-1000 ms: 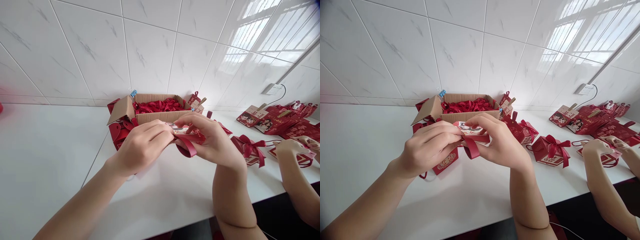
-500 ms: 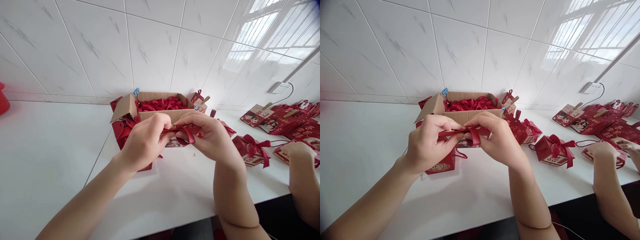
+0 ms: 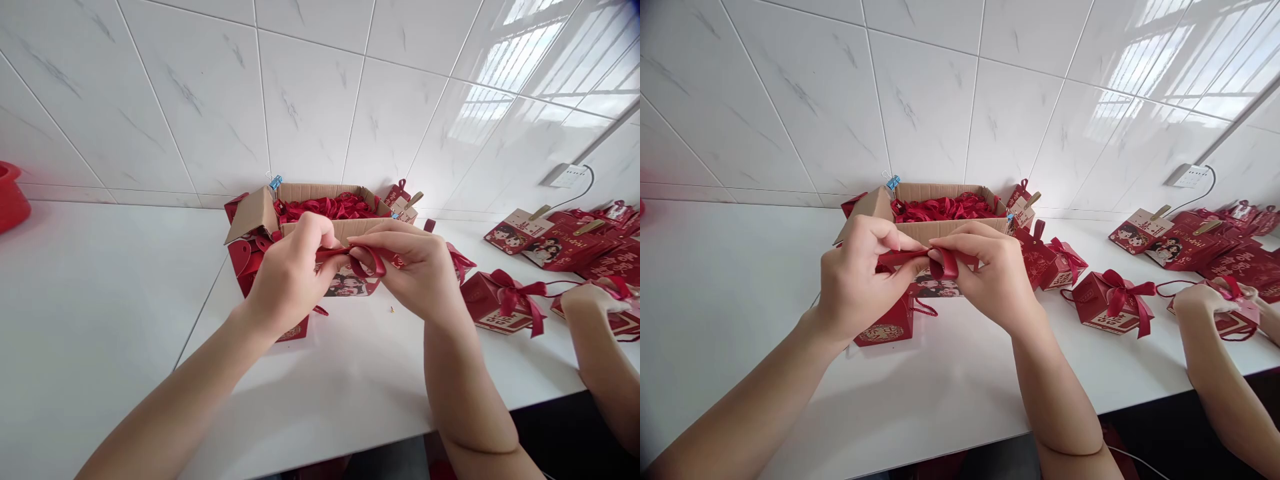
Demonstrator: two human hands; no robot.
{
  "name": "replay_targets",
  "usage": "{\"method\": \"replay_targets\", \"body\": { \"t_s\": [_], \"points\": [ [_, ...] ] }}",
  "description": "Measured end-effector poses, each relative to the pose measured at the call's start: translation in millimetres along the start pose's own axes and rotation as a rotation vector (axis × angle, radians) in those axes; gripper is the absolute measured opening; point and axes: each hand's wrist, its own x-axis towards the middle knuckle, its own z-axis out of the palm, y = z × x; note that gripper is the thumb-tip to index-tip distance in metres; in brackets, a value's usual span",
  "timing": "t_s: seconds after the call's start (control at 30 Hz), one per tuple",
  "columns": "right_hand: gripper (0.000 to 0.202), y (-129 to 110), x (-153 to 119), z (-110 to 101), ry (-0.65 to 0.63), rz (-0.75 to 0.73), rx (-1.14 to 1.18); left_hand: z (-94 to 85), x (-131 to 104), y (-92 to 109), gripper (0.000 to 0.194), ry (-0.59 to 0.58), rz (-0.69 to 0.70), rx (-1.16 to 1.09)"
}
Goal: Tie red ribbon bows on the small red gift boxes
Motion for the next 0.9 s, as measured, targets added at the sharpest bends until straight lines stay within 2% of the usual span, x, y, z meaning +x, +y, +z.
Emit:
{"method": "replay_targets", "body": {
  "t_s": [0.23,0.47,0.6,0.7,0.8,0.9],
  "points": [
    [0.031,3,1,2,-0.019,-0.005,-0.058,1.5,0,-3,0.033,-0.04,-0.048,0.043],
    [0.028,5,1,15,0.019,0.01,-0.069,2.2,3,-9,0.031,-0.086,-0.073,-0.007],
    [0.032,11,3,15,-0.028,-0.013,0.001,3.7,5,-12,0.032,-0.103,-0.089,-0.024],
    [0.029,15,6,9,-0.087,-0.008,0.048,3.1,4,-14,0.025,-0.091,-0.056,-0.007],
    [0.023,18,7,5,-0.114,0.0,0.141,-2.4,5,-14,0.021,-0.08,-0.001,0.007],
    [0.02,18,8,5,-0.123,-0.035,0.307,-11.1,7,-11,0.027,-0.077,0.022,-0.009]
  ]
}}
